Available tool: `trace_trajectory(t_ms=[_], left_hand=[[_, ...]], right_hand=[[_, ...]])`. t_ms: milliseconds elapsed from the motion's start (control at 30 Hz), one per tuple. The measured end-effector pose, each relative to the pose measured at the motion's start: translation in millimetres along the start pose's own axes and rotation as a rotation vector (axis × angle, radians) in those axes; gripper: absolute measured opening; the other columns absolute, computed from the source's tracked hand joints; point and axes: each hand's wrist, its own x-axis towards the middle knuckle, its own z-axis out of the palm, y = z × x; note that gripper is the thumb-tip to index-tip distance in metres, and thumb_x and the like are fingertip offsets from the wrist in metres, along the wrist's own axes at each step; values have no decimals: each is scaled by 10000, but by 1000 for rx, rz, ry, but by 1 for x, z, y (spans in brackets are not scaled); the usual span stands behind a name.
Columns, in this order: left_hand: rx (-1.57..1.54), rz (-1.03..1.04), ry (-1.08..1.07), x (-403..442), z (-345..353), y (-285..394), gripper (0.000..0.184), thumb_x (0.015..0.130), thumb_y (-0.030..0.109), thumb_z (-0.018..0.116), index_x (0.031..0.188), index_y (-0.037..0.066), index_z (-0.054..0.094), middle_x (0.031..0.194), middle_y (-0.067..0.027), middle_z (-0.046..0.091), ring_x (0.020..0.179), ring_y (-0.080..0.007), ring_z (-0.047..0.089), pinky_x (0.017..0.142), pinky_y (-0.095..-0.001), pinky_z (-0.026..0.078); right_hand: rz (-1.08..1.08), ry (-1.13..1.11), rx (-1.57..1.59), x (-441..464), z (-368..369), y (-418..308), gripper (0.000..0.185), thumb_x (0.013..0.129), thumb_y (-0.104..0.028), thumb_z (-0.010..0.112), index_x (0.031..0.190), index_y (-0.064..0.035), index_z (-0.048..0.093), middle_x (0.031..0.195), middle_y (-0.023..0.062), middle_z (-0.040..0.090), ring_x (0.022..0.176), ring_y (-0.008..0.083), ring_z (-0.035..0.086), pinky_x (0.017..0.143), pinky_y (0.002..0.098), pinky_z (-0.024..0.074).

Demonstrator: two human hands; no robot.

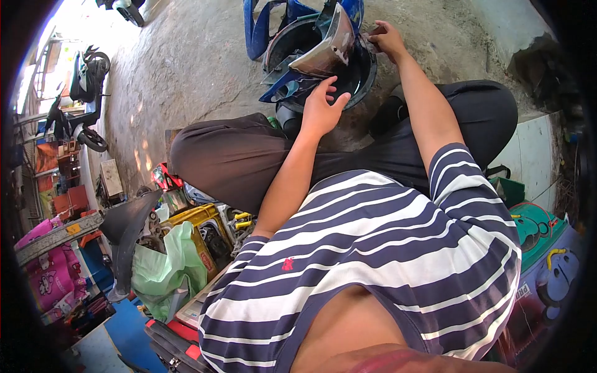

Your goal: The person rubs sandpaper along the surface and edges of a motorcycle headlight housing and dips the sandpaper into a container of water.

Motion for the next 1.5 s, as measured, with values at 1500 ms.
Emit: trace_trajectory(t_ms=[1500], left_hand=[[507,-52,687,73,-118,-13,440,787,411,958,1143,177,847,1111,-148,826,1054,-363,780,924,-475,599]], right_hand=[[176,-742,-1415,-24,151,107,481,952,-331,700,1407,-185,756,1496,113,708,1395,373,662,1109,522,551]])
